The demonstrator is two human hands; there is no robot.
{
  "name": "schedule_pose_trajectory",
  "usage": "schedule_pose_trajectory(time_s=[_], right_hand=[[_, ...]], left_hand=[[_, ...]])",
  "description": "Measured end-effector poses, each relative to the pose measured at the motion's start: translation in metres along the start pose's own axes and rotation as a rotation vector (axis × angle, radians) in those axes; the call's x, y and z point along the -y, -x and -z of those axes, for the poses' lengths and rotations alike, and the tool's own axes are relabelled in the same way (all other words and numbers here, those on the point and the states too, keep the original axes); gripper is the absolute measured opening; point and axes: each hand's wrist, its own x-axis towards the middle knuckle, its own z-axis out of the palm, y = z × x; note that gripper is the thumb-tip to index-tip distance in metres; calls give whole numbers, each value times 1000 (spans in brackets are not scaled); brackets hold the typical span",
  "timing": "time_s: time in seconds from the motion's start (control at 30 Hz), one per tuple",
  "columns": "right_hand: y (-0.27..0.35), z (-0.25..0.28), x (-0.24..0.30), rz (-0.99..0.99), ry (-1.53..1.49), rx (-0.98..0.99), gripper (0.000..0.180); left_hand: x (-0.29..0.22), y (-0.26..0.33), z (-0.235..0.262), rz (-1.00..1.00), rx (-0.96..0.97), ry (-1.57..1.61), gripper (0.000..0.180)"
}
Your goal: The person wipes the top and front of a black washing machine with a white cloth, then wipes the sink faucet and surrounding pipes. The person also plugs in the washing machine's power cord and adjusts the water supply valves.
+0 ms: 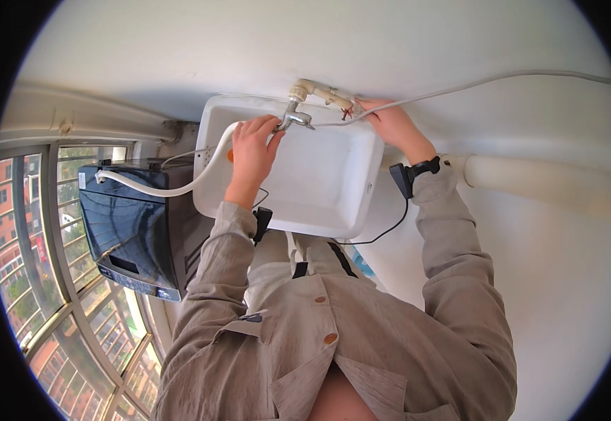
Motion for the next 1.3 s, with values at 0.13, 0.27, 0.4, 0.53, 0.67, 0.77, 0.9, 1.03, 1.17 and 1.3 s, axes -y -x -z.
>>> schedule_pose_trajectory(time_s=[0.13,0.27,0.4,0.53,0.67,0.77,0.9,1.03,1.17,1.3], right_hand=[[30,13,3,-152,415,94,22],[80,17,44,-60,518,-35,21],[91,16,105,-187,308,3,24],[46,-17,131,-80,140,-325,25],[-48,-81,108,99,241,-427,35],[-76,-110,90,-87,497,-225,46],[-50,-89,76,-186,672,-227,52],[-46,-88,79,-202,665,-289,47],[-76,-118,82,-124,548,-424,39],[-68,-111,81,-196,609,-402,35]], left_hand=[[2,1,-1,8,2,-18,26],[1,2,-2,22,6,-25,26],[1,0,0,27,6,-7,25],[2,-2,3,38,49,5,25],[5,-2,2,1,23,23,25],[12,-4,3,-38,23,28,25],[20,-7,5,-67,66,71,24],[27,-14,5,-90,122,110,23],[31,-20,9,-122,162,122,22],[32,-25,17,-158,201,125,23]])
